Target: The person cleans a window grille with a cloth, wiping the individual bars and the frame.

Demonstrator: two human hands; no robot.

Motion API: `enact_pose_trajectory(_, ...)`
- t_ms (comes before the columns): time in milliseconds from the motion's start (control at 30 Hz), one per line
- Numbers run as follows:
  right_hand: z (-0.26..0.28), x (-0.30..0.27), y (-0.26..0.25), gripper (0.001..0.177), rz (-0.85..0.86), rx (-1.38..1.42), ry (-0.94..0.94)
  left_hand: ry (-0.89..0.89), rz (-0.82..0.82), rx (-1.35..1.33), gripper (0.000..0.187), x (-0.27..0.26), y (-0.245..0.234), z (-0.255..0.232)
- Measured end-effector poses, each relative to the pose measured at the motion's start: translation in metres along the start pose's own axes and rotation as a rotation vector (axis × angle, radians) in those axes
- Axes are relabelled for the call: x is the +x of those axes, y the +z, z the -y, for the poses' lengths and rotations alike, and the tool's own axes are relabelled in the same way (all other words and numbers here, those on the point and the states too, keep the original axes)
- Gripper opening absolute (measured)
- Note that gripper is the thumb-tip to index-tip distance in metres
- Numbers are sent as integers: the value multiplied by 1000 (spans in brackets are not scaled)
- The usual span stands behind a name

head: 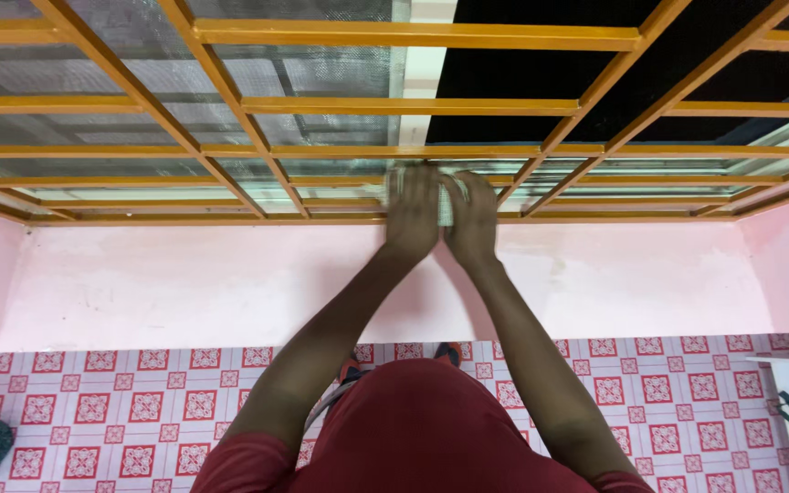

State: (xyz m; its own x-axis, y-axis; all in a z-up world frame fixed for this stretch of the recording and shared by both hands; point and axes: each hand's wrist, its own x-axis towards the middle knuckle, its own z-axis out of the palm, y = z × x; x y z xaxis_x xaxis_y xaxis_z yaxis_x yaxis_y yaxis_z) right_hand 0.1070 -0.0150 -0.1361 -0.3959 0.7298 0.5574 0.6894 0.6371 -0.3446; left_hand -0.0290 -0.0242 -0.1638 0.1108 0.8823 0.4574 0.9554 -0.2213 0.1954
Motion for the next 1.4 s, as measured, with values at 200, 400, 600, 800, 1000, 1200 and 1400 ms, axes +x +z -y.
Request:
enact_pose_trajectory(200, -40, -60, 5, 82, -165, -9, 101, 145, -77, -225, 67, -14, 20, -42)
enact_pose_trajectory(400, -12, -70, 84, 87, 115, -74, 130, 116, 170, -137, 69, -62, 53, 36)
enact_pose_trajectory(600, 63, -26, 127, 84, 301, -1, 44, -111, -37, -131, 64, -107, 4, 102)
enact_pose_trajectory(800, 74, -19, 128, 77, 292, 115, -56, -271, 80, -65, 71, -91, -19, 110)
enact_pose_trajectory(1000, -7, -50, 105, 82, 262, -96, -13, -83, 19, -84, 73, -64, 51, 57)
enact_pose_trajectory(1200, -43, -60, 26, 81, 200, 40, 149, 15, 62, -235, 64, -27, 44, -16)
enact_pose_trajectory(1400, -25, -36, -38, 74, -161, 48, 90, 242, -89, -319, 51, 10, -25, -49)
